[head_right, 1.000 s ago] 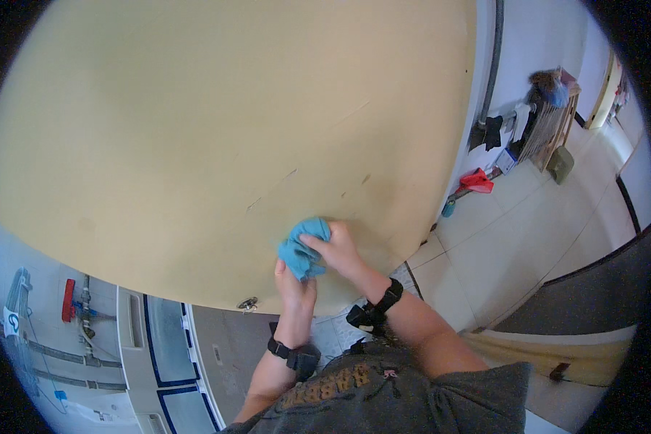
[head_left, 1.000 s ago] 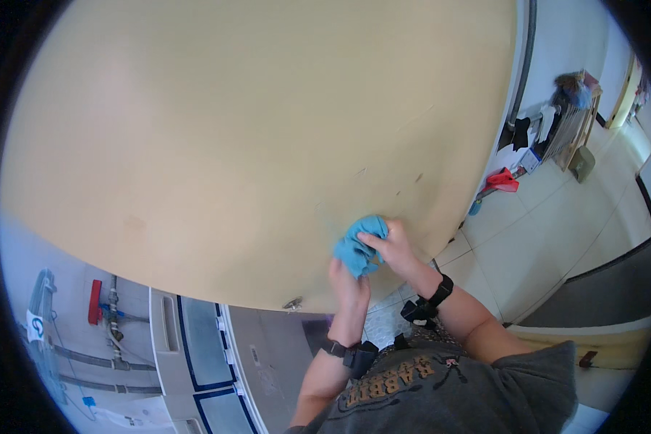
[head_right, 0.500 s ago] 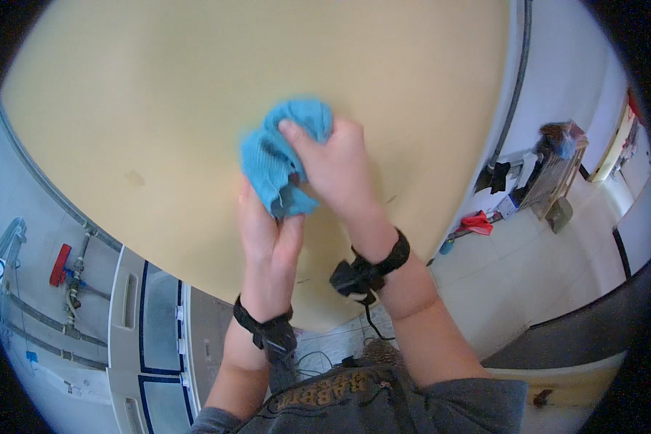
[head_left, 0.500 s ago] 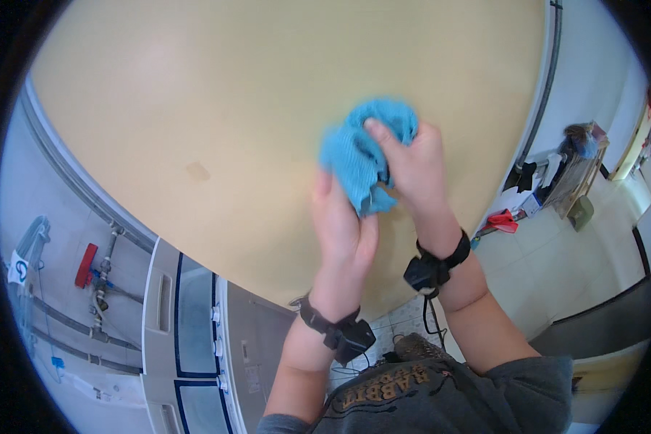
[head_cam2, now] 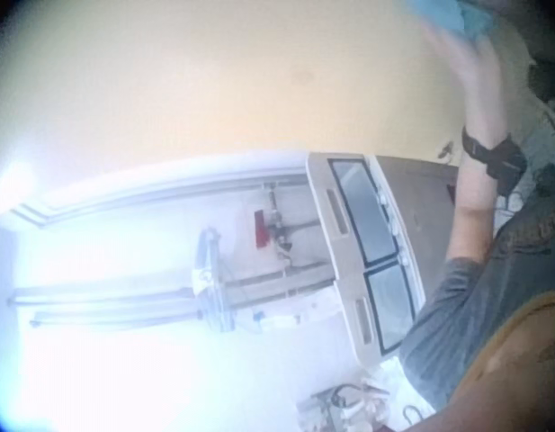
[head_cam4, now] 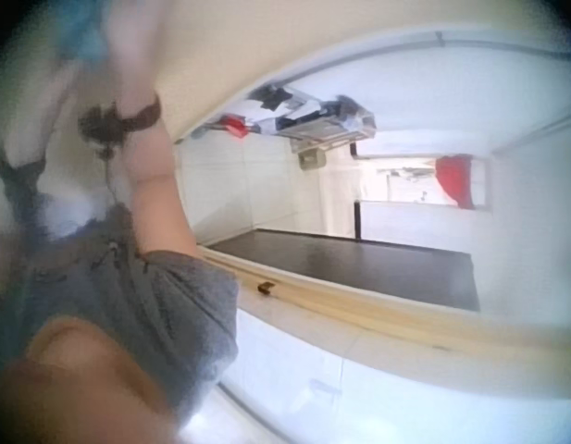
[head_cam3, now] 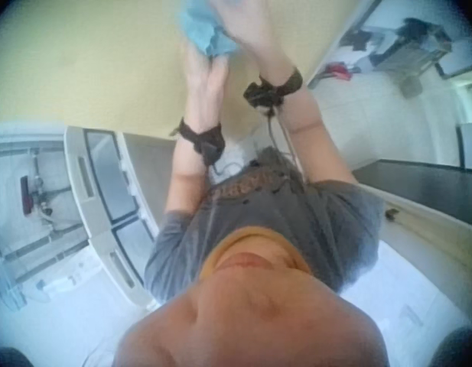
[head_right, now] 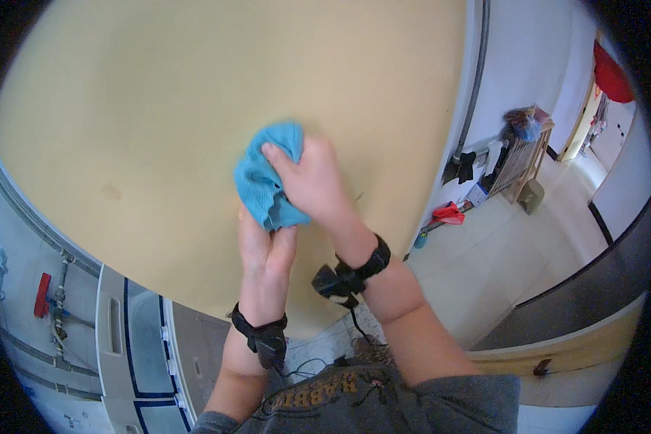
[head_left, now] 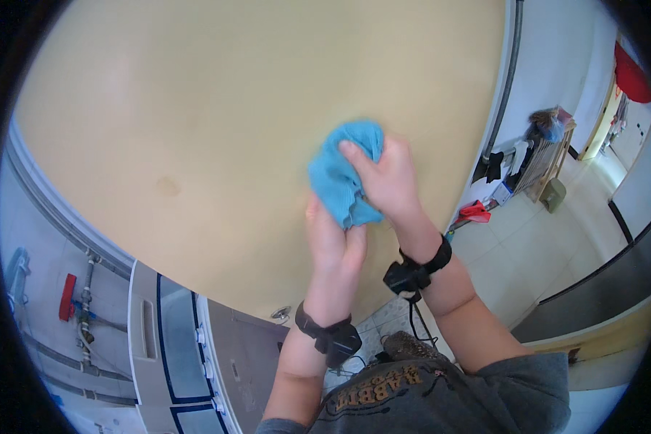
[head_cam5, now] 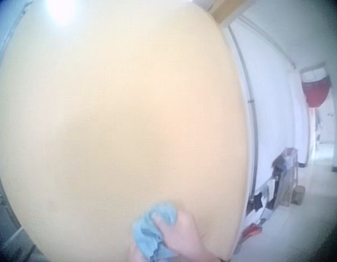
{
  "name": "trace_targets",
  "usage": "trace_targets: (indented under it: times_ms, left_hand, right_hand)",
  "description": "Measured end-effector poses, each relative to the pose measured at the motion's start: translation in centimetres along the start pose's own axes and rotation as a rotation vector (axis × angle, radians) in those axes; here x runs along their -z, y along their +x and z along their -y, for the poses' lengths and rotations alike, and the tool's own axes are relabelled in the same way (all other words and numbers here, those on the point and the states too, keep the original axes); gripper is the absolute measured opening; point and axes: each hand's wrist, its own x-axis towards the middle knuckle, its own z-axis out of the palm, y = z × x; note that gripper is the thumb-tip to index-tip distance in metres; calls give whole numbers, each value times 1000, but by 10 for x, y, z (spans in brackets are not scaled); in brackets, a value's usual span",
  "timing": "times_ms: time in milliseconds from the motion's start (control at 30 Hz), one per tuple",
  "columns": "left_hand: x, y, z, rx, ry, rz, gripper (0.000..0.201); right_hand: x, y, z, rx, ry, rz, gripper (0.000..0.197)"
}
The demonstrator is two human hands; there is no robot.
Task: The person is seen cleaning a door with a cloth and detergent.
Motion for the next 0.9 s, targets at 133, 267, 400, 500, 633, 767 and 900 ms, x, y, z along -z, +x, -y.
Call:
trace_targets:
  times_ms: [133, 267, 400, 500, 633, 767, 900]
  left_hand:
    - [24, -11, 22, 75, -6, -59, 23]
    - [26, -7, 13, 107, 9, -60, 22]
    - [4, 6, 1, 148, -121, -25, 21]
    - [20, 3, 12, 144, -45, 38, 27]
    - [61, -19, 33, 212, -165, -145, 28]
    - [83, -14, 36, 117, 142, -47, 29]
    - [18, -1, 3, 127, 47, 8, 26]
  right_hand:
    - [-5, -24, -35, 90, 19, -98, 17]
    - [-1, -16, -24, 70, 28, -61, 16]
    - [-2, 6, -2, 38, 28, -8, 15]
    - [-2, -6, -12, 12, 90, -33, 14]
    - [-3, -40, -58, -27, -54, -21, 15]
    - [-1, -37, -56, 30, -40, -23, 14]
    - [5, 5, -5, 17, 5, 18, 14]
